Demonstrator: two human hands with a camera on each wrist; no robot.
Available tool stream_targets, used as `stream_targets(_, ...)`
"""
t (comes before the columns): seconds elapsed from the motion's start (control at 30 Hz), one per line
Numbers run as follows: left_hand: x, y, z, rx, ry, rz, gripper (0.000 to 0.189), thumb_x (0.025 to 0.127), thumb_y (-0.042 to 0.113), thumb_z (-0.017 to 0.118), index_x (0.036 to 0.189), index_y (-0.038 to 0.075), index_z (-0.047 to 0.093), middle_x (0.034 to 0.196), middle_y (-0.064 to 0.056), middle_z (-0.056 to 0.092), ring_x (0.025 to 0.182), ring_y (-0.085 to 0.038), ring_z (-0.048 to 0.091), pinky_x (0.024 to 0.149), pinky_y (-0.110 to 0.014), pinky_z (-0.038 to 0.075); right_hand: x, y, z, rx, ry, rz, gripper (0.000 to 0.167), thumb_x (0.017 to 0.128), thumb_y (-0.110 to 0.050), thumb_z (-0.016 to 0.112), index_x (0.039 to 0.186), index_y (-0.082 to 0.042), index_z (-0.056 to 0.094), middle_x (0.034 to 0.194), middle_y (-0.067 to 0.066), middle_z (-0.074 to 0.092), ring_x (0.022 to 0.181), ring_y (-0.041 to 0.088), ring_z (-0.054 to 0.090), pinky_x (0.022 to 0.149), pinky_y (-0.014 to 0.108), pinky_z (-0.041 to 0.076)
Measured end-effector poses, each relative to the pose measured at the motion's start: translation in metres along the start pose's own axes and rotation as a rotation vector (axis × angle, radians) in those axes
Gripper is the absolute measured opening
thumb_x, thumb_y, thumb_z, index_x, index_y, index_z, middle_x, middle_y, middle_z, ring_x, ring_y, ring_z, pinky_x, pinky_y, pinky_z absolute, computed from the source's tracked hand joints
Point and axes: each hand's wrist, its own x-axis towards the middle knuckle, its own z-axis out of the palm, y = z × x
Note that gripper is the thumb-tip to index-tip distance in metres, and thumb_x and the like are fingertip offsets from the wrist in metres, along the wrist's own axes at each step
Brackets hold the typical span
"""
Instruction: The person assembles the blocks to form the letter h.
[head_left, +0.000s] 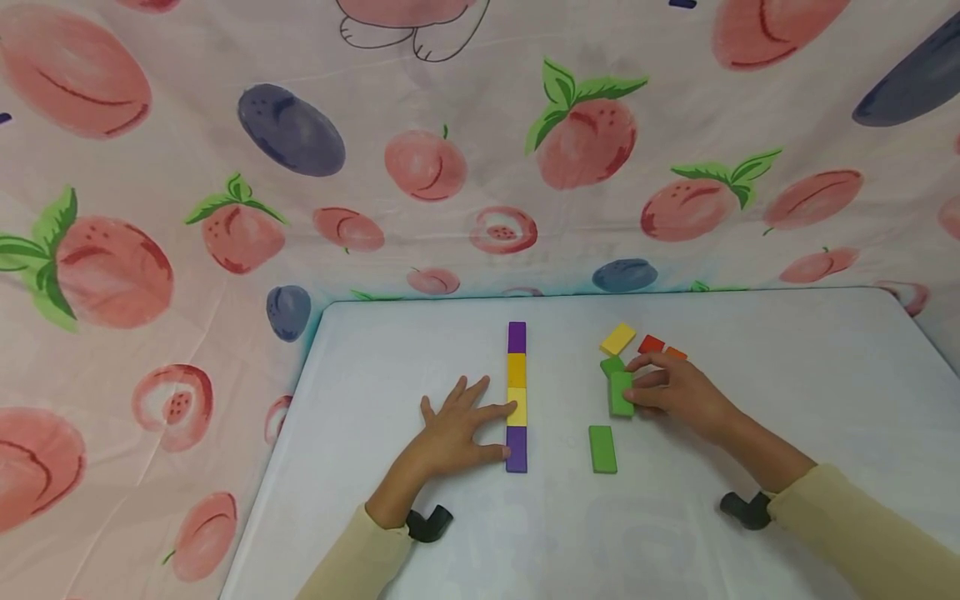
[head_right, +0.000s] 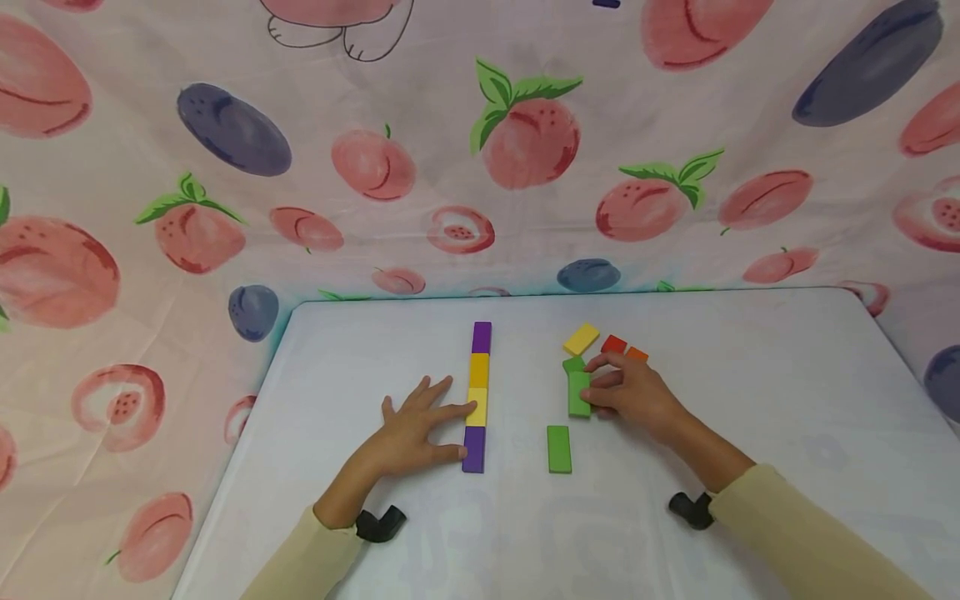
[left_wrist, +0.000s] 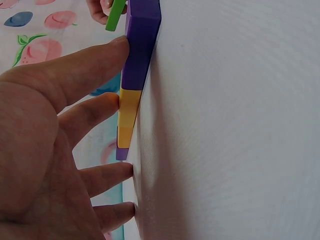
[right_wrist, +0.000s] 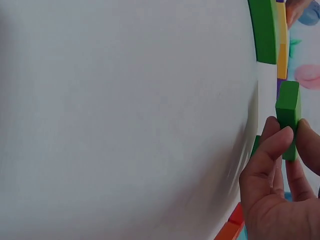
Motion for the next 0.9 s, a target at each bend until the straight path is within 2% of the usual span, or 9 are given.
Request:
stream_targets(0.2,0.001,0.000,0.000,-0.001,0.003,0.005,0.060,0.087,0.051,0.075,0.144,0.043,0.057,0.170,-0.004,0.026,0.160,-0.037,0.008,0.108,-0.087,-0.003,0.004,-0.001,0.007,0.049,-0.003,0.022,0.056,0.092,-0.029,0.078,0.137,-0.008,0.053,0.117,0.016,0.072,0.090,0.021,0.074,0.078,0.029,0.062)
stream_targets(0.53,0.001,-0.001,-0.001,-0.005,0.001,0.009,0.059,0.088,0.051,0.074,0.144,0.043,0.057,0.170,-0.003,0.026,0.160,-0.037,0.008,0.108,-0.087,-0.003,0.007,-0.005,0.016,0.063,0.015,0.041,0.053,0.091,-0.028,0.079,0.134,-0.008,0.056,0.114,0.014,0.073,0.088,0.020,0.074,0.078,0.028,0.062)
stream_targets(0.9,0.001,0.001,-0.002,0.007,-0.002,-0.003,0.060,0.087,0.051,0.075,0.144,0.044,0.056,0.170,-0.003,0.025,0.160,-0.037,0.008,0.108,-0.087,-0.003,0.009,-0.006,0.025,0.014,0.038,-0.006,0.047,0.091,-0.026,0.079,0.129,-0.008,0.059,0.116,0.016,0.069,0.086,0.019,0.074,0.078,0.027,0.062)
